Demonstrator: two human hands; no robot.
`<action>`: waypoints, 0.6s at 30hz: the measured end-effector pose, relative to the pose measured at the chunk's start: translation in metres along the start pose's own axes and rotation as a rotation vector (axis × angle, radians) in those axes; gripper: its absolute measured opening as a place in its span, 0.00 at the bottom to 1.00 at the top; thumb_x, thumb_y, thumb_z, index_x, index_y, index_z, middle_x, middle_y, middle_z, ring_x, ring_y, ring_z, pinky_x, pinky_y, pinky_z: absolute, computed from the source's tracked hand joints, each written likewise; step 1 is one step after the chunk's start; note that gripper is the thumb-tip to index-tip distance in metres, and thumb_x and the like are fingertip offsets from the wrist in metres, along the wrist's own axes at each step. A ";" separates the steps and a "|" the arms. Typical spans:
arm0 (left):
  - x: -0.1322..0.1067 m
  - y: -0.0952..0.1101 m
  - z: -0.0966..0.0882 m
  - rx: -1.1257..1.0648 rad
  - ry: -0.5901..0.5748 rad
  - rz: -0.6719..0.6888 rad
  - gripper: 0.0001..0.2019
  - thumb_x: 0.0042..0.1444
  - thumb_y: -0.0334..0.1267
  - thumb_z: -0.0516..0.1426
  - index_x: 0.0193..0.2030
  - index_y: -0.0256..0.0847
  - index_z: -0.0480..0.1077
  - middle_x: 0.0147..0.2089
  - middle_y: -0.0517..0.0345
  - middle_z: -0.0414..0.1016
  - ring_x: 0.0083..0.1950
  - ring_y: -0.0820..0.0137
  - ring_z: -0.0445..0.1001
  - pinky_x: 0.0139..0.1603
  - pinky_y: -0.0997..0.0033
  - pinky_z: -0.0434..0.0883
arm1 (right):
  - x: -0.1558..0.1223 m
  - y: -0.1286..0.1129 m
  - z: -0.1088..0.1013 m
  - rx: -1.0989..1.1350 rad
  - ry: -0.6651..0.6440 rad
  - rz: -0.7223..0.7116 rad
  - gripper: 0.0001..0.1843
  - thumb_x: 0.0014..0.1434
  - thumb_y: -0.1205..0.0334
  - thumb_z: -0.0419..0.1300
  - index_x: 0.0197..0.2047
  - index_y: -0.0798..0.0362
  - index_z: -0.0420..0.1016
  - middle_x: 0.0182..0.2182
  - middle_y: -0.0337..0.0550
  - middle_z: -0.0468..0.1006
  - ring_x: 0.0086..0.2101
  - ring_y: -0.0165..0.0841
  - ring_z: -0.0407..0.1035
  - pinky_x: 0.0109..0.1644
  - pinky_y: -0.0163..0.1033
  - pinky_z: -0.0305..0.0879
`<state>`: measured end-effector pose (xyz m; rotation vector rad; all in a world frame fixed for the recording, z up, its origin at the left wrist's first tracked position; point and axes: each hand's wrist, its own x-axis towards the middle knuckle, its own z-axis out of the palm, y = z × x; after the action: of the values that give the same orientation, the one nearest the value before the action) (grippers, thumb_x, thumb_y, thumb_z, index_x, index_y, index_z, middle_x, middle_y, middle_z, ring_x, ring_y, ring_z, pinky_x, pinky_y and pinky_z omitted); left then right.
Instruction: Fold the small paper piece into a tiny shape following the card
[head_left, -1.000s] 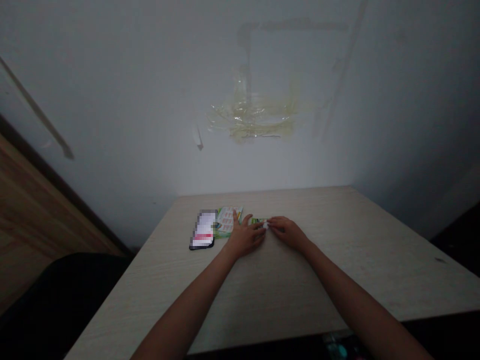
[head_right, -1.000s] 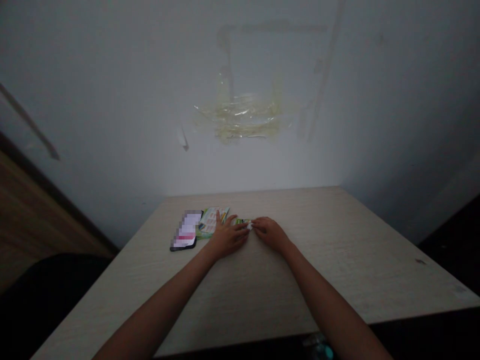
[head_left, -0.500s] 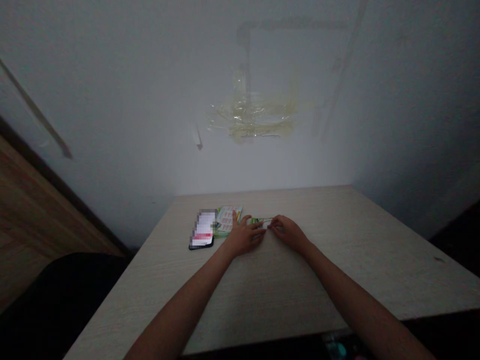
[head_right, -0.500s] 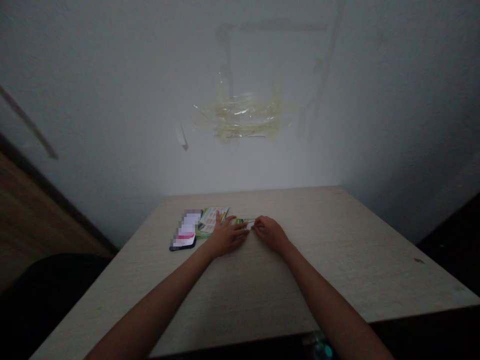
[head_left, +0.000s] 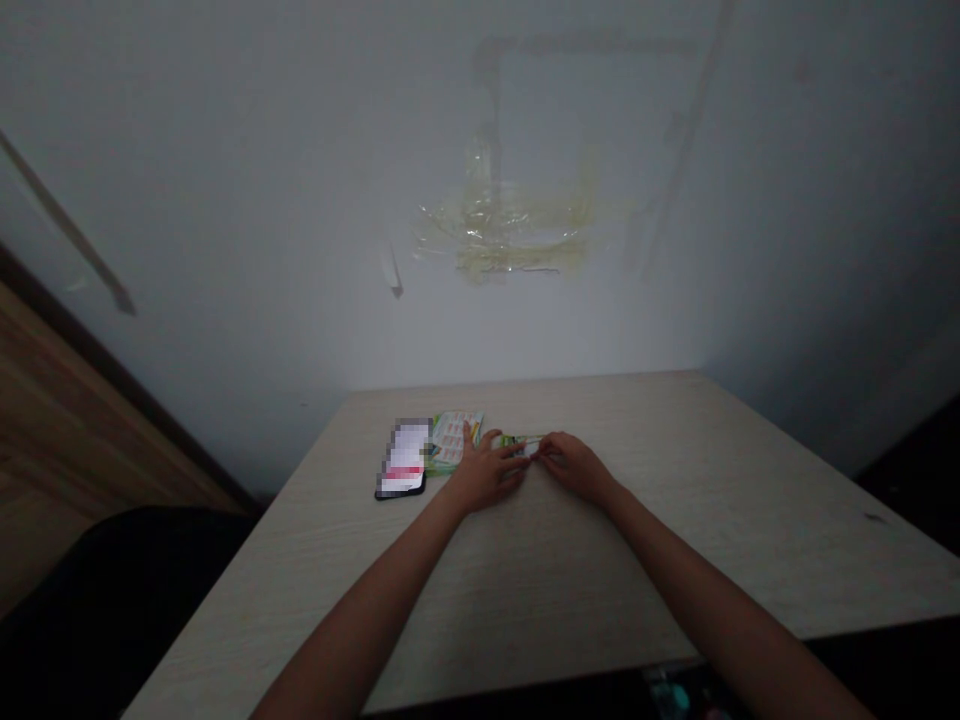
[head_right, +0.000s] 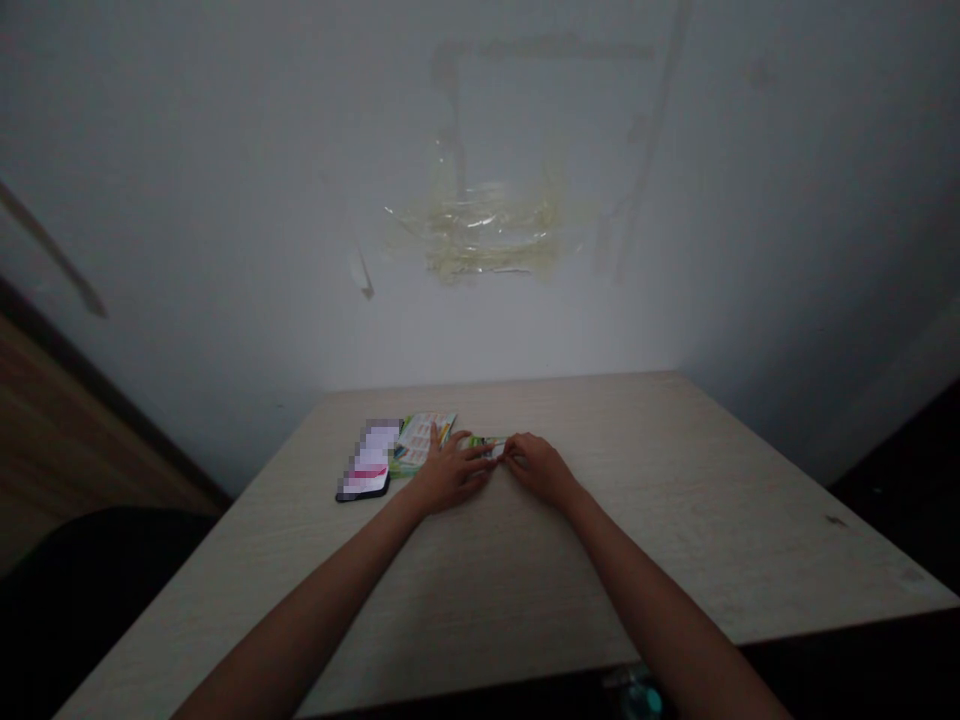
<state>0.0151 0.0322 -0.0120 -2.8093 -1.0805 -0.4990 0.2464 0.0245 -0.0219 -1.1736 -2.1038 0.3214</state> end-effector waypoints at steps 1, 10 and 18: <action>0.000 0.000 0.000 -0.001 0.002 -0.002 0.17 0.65 0.51 0.48 0.59 0.67 0.65 0.64 0.68 0.67 0.67 0.51 0.54 0.60 0.21 0.24 | 0.000 0.000 0.000 -0.014 -0.002 -0.002 0.04 0.59 0.68 0.58 0.39 0.51 0.71 0.38 0.42 0.77 0.40 0.33 0.70 0.47 0.38 0.63; 0.001 0.001 0.000 0.014 0.004 -0.001 0.15 0.63 0.50 0.51 0.56 0.65 0.69 0.63 0.67 0.68 0.67 0.49 0.55 0.60 0.20 0.27 | 0.000 -0.005 0.003 -0.264 0.081 0.041 0.03 0.59 0.63 0.59 0.38 0.51 0.72 0.38 0.44 0.75 0.39 0.34 0.69 0.46 0.39 0.62; 0.001 0.000 0.001 0.001 -0.004 0.003 0.15 0.63 0.49 0.51 0.55 0.63 0.69 0.64 0.66 0.67 0.68 0.49 0.54 0.60 0.21 0.26 | 0.002 -0.004 0.005 -0.366 0.160 0.090 0.04 0.60 0.62 0.58 0.38 0.51 0.72 0.38 0.46 0.75 0.40 0.36 0.68 0.46 0.39 0.60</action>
<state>0.0155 0.0333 -0.0123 -2.8123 -1.0773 -0.4925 0.2394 0.0242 -0.0225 -1.4547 -2.0236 -0.1224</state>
